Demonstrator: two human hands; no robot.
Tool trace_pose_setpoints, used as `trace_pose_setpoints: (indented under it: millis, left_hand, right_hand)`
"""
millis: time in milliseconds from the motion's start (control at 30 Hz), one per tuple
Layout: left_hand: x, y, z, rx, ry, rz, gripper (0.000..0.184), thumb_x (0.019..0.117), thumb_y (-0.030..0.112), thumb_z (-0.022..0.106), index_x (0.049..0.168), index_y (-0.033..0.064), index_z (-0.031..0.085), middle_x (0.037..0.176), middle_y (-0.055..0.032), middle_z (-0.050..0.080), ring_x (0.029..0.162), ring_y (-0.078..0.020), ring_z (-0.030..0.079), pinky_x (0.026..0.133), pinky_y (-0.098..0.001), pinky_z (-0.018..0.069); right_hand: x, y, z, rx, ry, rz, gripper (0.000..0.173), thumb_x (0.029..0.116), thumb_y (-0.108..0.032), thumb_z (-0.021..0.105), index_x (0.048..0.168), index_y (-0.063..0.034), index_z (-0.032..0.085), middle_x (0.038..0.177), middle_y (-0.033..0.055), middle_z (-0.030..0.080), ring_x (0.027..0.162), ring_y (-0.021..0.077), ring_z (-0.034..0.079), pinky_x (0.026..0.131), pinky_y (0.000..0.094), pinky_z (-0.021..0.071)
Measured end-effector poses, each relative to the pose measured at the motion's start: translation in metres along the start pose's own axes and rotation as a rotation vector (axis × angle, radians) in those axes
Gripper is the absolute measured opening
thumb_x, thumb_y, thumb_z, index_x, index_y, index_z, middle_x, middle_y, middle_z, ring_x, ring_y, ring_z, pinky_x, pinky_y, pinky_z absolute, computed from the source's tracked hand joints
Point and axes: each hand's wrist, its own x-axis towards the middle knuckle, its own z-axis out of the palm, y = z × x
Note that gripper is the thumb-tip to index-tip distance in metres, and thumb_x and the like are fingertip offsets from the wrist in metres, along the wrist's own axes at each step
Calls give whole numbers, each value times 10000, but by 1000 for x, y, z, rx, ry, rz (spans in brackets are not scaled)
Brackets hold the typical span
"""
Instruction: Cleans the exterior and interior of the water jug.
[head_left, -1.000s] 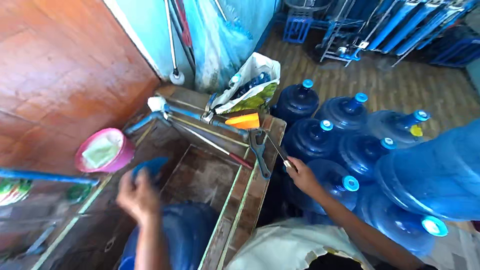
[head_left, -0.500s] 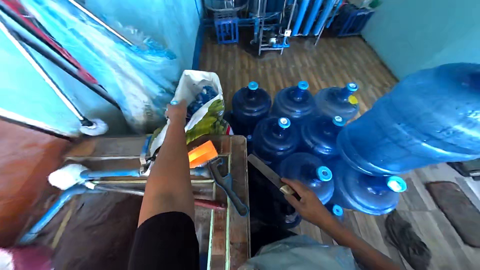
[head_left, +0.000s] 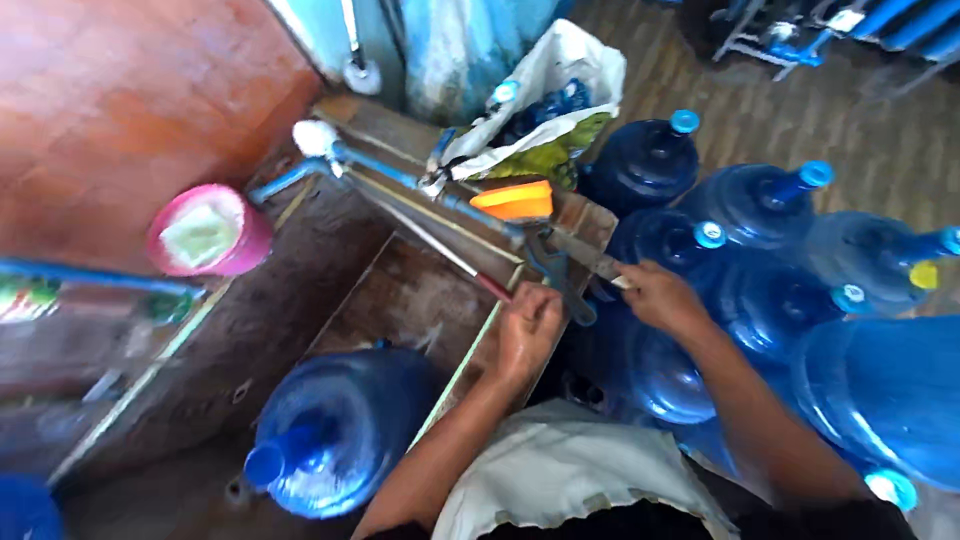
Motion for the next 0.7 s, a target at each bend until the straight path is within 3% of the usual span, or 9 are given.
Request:
trace_pose_setpoints:
  millis: [133,233,333,433,533,600,700]
  left_hand:
    - [-53,22,-25,76,-122,-159,268,1005,92,519,1047,-89,712,1048,-204,686,936,-183,646,869,-318,519]
    - [-88,26,-41,62,-59,-220,276,1017,101,510,1061,-84,710,1027,-185,699,898,-146,654,842,-297,530]
    - [-117,27,-54,58,-3,-201,261,1013,101,518,1031,-75,710,976,-147,685,868,-105,638,814,-253,523]
    - [-142,31,-68,76,59,-180,251,1004,78,522,1018,-90,708,990,-176,684,889,-130,644,828,-254,521]
    - [-170,29,-95,200,356,-155,230,972,95,586,1040,-68,734,1157,-228,682,1111,-278,651,993,-417,511]
    - [-190,18,-123,332,683,-173,282,942,154,639,1125,-47,714,1323,-249,606,1276,-370,552,1086,-534,429]
    - [-214,-6,-179,470,1126,-170,585,877,255,708,1327,-90,564,1495,-317,434,1423,-434,392,1169,-545,335]
  right_hand:
    - [-9,-21,1,-80,0,39,441,1035,-52,545,1476,-58,553,1373,324,560,1225,524,568,983,695,441]
    - [-11,-34,29,-63,76,61,427,1044,-44,515,1469,-36,550,1398,326,534,1222,528,569,984,689,449]
    - [15,-20,60,-13,165,-63,429,1049,-45,516,1475,-67,557,1390,317,550,1232,521,568,993,690,452]
    - [32,-14,61,-38,261,-136,394,1042,-64,537,1430,-70,605,1385,341,541,1279,555,517,1009,716,429]
    - [33,-38,54,-5,400,-221,398,1041,-116,548,1415,18,580,1435,408,459,1339,620,413,1079,734,345]
    - [21,-76,50,58,438,-262,425,1050,-153,539,1424,49,551,1471,394,427,1378,585,393,1121,687,335]
    - [-5,-135,75,88,354,-497,404,1043,-122,528,1390,83,557,1450,369,464,1351,532,462,1103,646,400]
